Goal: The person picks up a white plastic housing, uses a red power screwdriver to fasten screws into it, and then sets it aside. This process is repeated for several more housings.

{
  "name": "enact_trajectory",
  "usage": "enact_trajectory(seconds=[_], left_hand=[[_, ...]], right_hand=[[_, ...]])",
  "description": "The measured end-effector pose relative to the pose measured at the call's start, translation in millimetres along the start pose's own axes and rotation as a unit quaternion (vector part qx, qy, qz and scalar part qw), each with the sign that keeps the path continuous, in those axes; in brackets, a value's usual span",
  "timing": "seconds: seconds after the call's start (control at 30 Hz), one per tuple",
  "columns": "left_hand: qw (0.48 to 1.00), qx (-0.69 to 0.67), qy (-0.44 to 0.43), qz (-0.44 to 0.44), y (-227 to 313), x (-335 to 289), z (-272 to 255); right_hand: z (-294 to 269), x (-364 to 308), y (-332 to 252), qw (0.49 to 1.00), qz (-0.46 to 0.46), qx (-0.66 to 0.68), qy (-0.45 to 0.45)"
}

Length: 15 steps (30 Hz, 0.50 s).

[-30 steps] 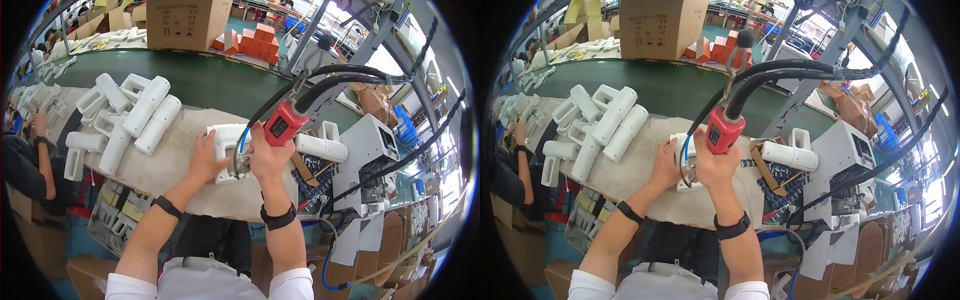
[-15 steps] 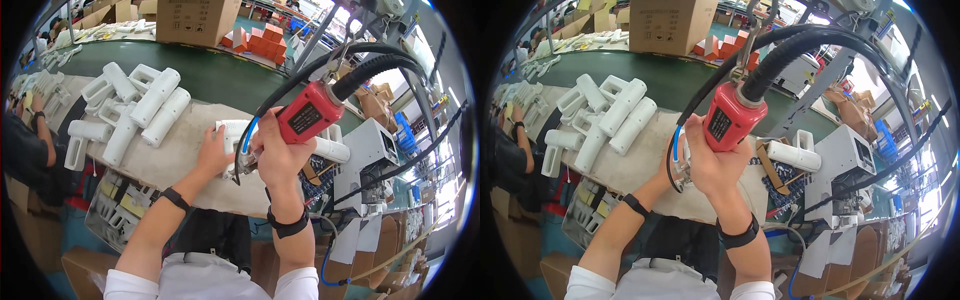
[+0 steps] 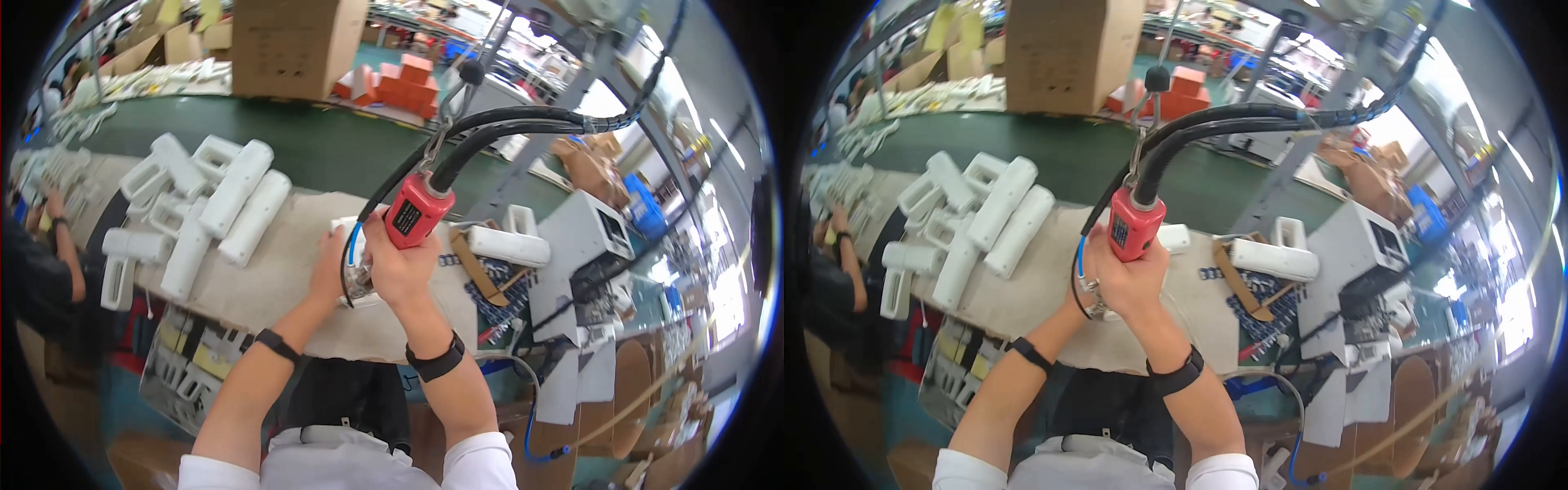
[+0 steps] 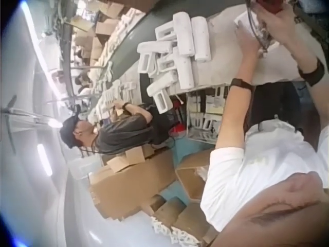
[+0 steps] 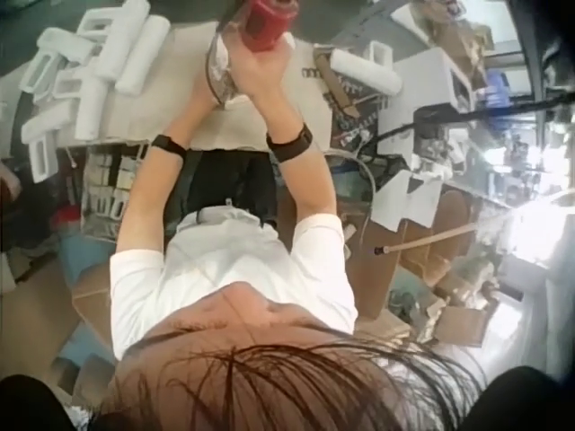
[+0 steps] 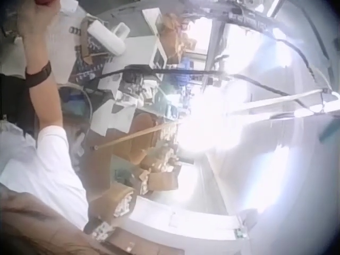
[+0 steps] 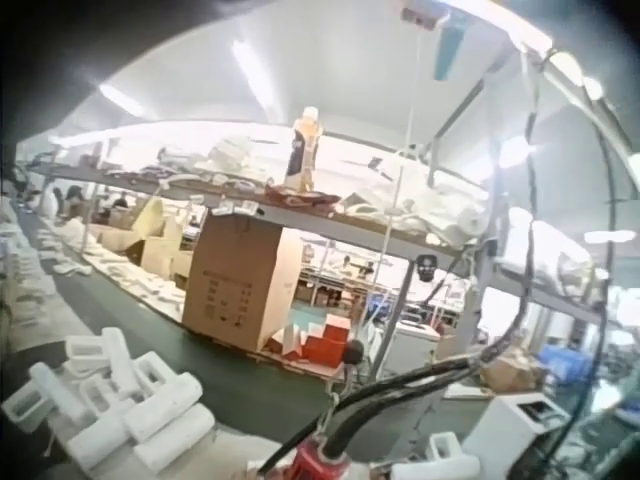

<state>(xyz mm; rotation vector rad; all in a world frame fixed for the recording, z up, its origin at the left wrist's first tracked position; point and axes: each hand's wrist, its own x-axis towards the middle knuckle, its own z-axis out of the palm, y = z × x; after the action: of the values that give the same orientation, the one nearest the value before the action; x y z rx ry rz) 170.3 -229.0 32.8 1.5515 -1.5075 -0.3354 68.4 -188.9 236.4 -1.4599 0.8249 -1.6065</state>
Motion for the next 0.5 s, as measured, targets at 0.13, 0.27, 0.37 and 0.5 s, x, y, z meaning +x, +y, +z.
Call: enact_trajectory(seconds=[0.13,0.27,0.37,0.5], left_hand=[[0.998,0.054,-0.004,0.036,-17.4,-10.2,-35.4],[0.940,-0.207,-0.213,-0.167,44.5,-49.6,-151.1],[0.893,-0.247,-0.345,-0.151,51.7,-84.9,-173.8],[0.786,-0.262,-0.535,-0.164,113.7,-132.8,-79.8]], right_hand=[[-47.0,18.1,-78.0,0.996,-0.023,0.038,0.077],[-82.5,32.7,-102.1,0.986,-0.150,0.006,0.077],[-78.3,40.5,-97.1,0.971,-0.218,-0.023,0.092],[-86.2,32.9,-89.1,0.978,-0.172,-0.063,0.096]])
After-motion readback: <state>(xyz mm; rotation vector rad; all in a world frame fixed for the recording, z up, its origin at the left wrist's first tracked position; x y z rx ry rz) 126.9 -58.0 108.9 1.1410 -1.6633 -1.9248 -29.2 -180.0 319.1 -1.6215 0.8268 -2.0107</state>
